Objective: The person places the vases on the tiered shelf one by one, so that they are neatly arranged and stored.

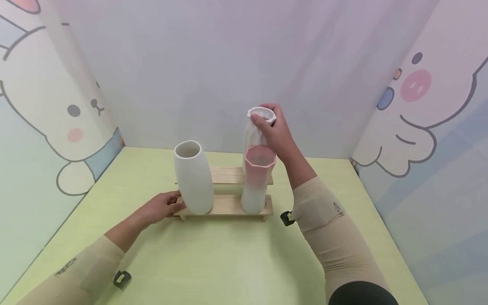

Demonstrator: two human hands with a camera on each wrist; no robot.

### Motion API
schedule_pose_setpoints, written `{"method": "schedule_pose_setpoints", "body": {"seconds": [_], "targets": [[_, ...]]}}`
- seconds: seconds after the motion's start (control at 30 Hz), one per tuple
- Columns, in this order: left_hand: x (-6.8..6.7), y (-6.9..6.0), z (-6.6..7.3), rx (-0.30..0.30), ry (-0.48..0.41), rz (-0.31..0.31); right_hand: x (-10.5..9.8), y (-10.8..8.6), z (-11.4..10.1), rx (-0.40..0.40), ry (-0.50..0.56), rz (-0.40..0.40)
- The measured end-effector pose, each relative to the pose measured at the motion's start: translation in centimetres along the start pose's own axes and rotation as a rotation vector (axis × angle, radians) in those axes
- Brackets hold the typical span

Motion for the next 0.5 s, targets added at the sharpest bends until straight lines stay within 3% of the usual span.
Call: {"method": "schedule_pose_setpoints", "body": {"seconds": [0.27, 0.5], "targets": [[-0.10, 0.14, -0.10, 0.018, 0.009, 0.000, 0.01, -0.05, 0.02, 0.006, 0.007, -0.013], [0.62, 0.48, -0.30, 0.014, -0.020, -0.009, -0.53, -0.03, 0.25, -0.004, -0.005, -0.020]]}}
Point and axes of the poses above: each hand's wrist, its own y-axis towards the middle knuckle, its own x-axis out of the palm, z = x × y, the point moved 1 cm from there along y, towards the middle knuckle, and after that the axes turned 12 degrees about z, right-handed, at the moved point
